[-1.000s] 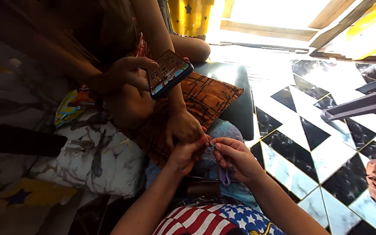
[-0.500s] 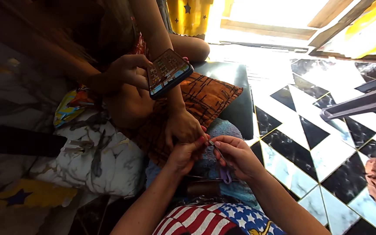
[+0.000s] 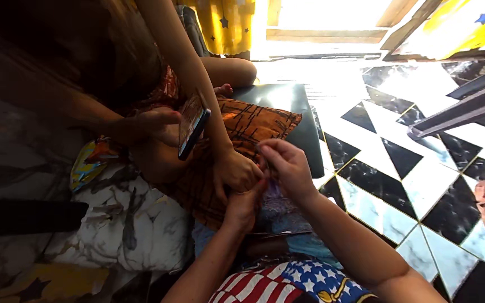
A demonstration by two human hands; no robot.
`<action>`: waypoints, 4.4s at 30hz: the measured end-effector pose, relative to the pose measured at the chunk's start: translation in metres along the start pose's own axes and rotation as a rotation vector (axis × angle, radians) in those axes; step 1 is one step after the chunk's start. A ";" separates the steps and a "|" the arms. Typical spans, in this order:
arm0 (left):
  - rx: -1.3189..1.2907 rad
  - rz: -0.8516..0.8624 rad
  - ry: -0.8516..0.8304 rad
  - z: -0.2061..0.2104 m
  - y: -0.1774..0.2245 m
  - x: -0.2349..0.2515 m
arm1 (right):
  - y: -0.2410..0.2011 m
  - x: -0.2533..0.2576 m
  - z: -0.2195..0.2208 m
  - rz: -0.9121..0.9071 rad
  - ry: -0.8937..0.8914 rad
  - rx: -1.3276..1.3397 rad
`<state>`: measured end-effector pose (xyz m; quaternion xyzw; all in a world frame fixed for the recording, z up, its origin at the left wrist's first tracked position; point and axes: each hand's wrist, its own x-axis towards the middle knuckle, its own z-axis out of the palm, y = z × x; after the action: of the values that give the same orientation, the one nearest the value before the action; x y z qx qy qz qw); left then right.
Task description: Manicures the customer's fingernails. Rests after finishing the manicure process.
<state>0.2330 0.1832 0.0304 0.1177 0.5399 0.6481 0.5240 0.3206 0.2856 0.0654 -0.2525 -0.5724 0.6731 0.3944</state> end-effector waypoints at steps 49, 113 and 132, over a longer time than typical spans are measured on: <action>-0.070 0.077 -0.034 0.002 -0.007 0.004 | 0.015 -0.077 -0.020 0.365 0.129 0.124; -0.108 0.089 -0.024 0.004 -0.006 0.003 | 0.018 -0.077 -0.010 0.382 0.155 0.303; -0.194 -0.064 -0.084 -0.004 0.011 -0.006 | -0.002 -0.057 -0.017 0.044 -0.026 0.343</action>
<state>0.2262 0.1775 0.0405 0.0759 0.4556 0.6750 0.5754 0.3665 0.2485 0.0573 -0.1850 -0.4488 0.7725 0.4094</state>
